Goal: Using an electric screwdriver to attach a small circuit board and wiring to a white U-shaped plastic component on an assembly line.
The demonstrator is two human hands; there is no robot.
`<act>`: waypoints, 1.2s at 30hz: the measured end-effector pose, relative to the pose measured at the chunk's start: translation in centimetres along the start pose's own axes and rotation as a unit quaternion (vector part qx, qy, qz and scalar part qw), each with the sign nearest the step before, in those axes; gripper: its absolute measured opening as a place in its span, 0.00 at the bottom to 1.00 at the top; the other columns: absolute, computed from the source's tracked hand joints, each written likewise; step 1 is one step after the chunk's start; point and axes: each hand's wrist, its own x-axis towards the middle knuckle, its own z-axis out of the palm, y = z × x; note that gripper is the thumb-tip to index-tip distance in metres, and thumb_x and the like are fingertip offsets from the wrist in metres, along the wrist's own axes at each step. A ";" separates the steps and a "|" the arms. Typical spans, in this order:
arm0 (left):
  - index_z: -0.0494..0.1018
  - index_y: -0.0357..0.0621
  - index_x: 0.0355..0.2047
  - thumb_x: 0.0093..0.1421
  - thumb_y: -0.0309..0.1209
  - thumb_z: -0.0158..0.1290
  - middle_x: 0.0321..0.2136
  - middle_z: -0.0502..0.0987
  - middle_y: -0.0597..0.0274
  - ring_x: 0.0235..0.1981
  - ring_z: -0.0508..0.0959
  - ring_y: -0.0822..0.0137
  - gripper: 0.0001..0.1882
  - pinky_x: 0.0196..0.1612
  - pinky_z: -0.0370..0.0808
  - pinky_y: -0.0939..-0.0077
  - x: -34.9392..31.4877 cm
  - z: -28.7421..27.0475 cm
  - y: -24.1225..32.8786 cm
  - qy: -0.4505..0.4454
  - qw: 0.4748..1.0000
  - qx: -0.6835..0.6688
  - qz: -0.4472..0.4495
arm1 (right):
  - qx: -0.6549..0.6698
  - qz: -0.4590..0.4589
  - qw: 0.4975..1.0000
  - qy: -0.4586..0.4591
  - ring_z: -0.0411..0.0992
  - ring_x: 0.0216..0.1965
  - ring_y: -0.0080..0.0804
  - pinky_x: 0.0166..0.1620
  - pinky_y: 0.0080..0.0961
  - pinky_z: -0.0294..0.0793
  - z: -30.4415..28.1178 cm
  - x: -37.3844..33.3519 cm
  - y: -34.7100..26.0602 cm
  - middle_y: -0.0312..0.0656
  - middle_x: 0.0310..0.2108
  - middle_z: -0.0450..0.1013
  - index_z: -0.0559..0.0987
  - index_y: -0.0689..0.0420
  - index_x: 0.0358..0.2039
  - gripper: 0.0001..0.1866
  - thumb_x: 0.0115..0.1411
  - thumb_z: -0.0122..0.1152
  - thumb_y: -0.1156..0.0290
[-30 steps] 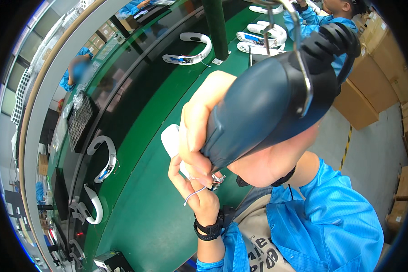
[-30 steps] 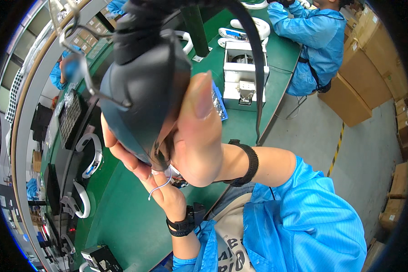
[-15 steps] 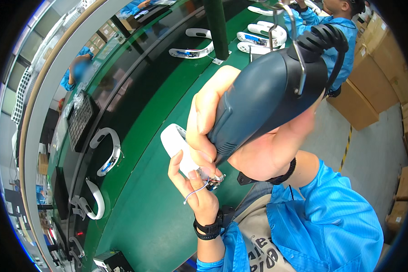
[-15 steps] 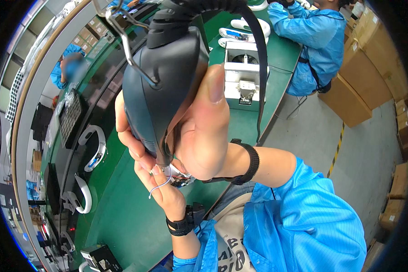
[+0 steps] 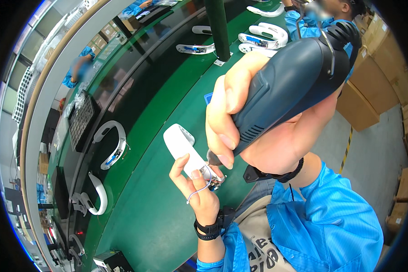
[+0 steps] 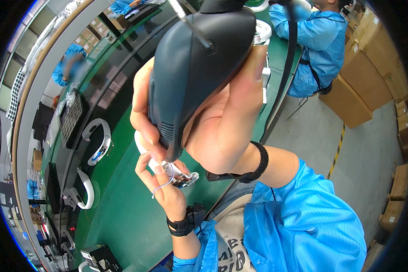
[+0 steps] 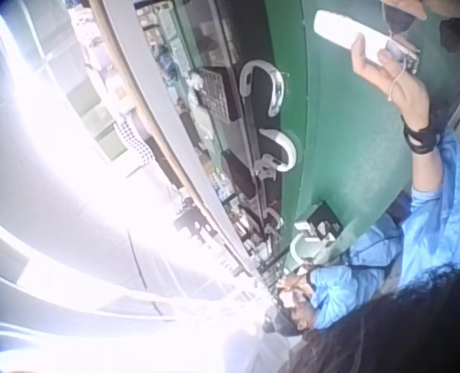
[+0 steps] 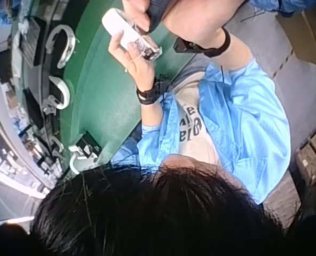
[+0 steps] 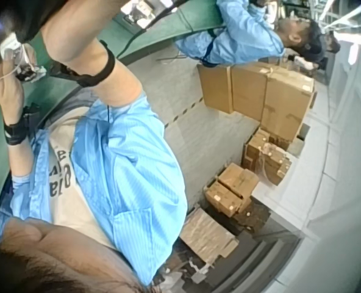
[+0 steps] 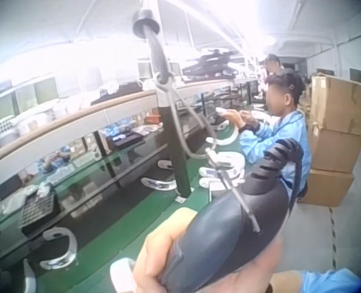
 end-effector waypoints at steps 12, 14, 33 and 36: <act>0.59 0.45 0.61 0.78 0.35 0.38 0.27 0.77 0.53 0.25 0.75 0.70 0.15 0.30 0.71 0.76 0.6 0.7 0.0 -0.044 0.999 0.007 -0.003 | -0.026 -0.006 0.999 -0.028 0.69 0.15 0.38 0.18 0.31 0.72 -1.5 0.8 -1.5 0.47 0.22 0.71 0.70 0.61 0.39 0.53 0.54 0.37 0.13; 0.59 0.46 0.61 0.78 0.38 0.39 0.25 0.77 0.53 0.24 0.75 0.70 0.16 0.29 0.70 0.77 0.6 0.8 0.0 -0.024 1.000 0.012 0.002 | -0.053 -0.008 0.999 -0.010 0.69 0.15 0.37 0.18 0.31 0.71 -1.9 1.1 -2.8 0.47 0.22 0.70 0.70 0.61 0.39 0.53 0.55 0.35 0.13; 0.59 0.47 0.62 0.77 0.40 0.39 0.22 0.75 0.55 0.22 0.74 0.68 0.19 0.27 0.70 0.76 1.7 3.6 -0.5 0.007 0.998 0.057 0.017 | -0.453 -0.030 0.878 0.150 0.70 0.22 0.26 0.26 0.22 0.70 -19.9 0.0 -6.9 0.39 0.24 0.70 0.71 0.61 0.38 0.49 0.64 0.27 0.19; 0.59 0.47 0.62 0.78 0.41 0.39 0.22 0.75 0.55 0.22 0.74 0.69 0.19 0.27 0.69 0.77 1.7 3.6 -0.7 0.004 0.998 0.054 0.016 | -0.423 -0.015 0.896 0.133 0.70 0.22 0.24 0.26 0.21 0.70 -20.1 -0.5 -6.9 0.38 0.24 0.70 0.72 0.61 0.36 0.48 0.65 0.29 0.21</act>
